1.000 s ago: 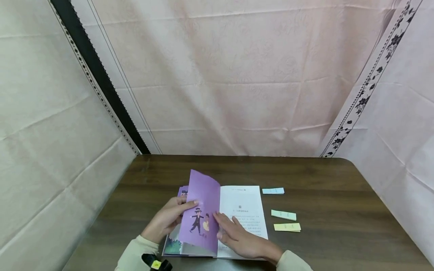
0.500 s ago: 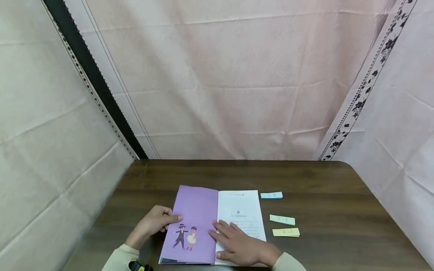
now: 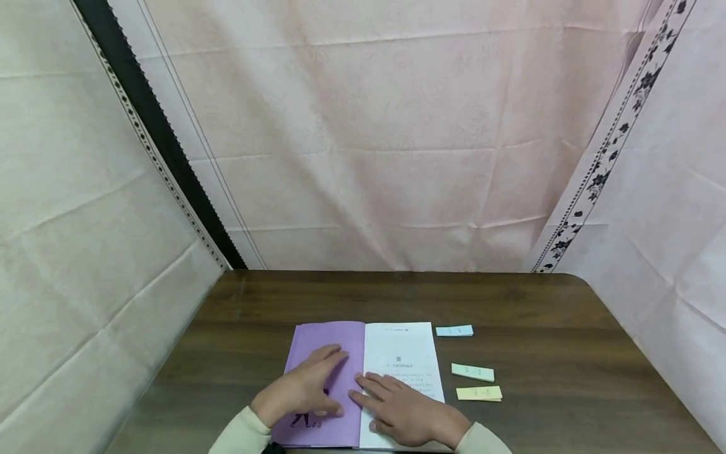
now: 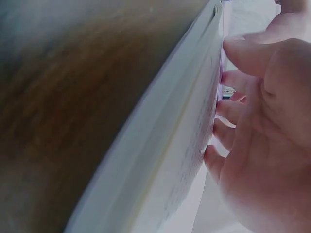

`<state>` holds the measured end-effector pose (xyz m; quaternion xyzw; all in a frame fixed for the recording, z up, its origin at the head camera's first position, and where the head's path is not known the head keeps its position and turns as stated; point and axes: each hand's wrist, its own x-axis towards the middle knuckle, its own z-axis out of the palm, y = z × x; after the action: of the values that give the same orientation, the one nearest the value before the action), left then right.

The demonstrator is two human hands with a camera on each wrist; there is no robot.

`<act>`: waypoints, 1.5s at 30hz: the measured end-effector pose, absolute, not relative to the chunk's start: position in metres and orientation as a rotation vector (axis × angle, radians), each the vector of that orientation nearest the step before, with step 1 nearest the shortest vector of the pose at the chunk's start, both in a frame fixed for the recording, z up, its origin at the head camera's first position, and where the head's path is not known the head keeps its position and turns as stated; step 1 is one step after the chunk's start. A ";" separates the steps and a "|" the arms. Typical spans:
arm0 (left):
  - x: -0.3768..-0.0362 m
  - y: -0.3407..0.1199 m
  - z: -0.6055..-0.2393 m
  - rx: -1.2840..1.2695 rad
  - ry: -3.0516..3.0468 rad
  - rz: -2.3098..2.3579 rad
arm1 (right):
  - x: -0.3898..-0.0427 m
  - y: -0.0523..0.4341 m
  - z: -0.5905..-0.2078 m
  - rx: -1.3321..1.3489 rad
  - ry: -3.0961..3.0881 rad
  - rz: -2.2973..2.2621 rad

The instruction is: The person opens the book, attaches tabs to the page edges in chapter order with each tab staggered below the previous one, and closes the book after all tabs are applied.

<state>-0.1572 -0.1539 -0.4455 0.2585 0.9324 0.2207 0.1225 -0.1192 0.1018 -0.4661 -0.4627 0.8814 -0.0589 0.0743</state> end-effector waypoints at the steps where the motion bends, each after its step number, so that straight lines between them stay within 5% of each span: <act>1: -0.157 -0.149 -0.446 0.782 2.688 0.614 | -0.120 0.103 -0.466 -1.405 2.645 -0.178; 12: -0.161 -0.129 -0.451 0.719 2.604 0.578 | -0.123 0.107 -0.473 -1.364 2.560 -0.439; 22: -0.162 -0.122 -0.449 0.689 2.612 0.613 | -0.151 0.137 -0.462 -0.881 2.819 -1.058; 31: -0.160 -0.124 -0.450 0.628 2.534 0.738 | -0.188 0.197 -0.461 -0.482 2.975 -0.810; 45: -0.165 -0.112 -0.438 0.698 2.601 0.572 | -0.212 0.234 -0.467 -0.536 3.088 -0.416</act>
<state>-0.1648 -0.1118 -0.4383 0.2488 0.9270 0.2040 0.1927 -0.2120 0.2337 -0.4672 -0.1696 0.9767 -0.1314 -0.0100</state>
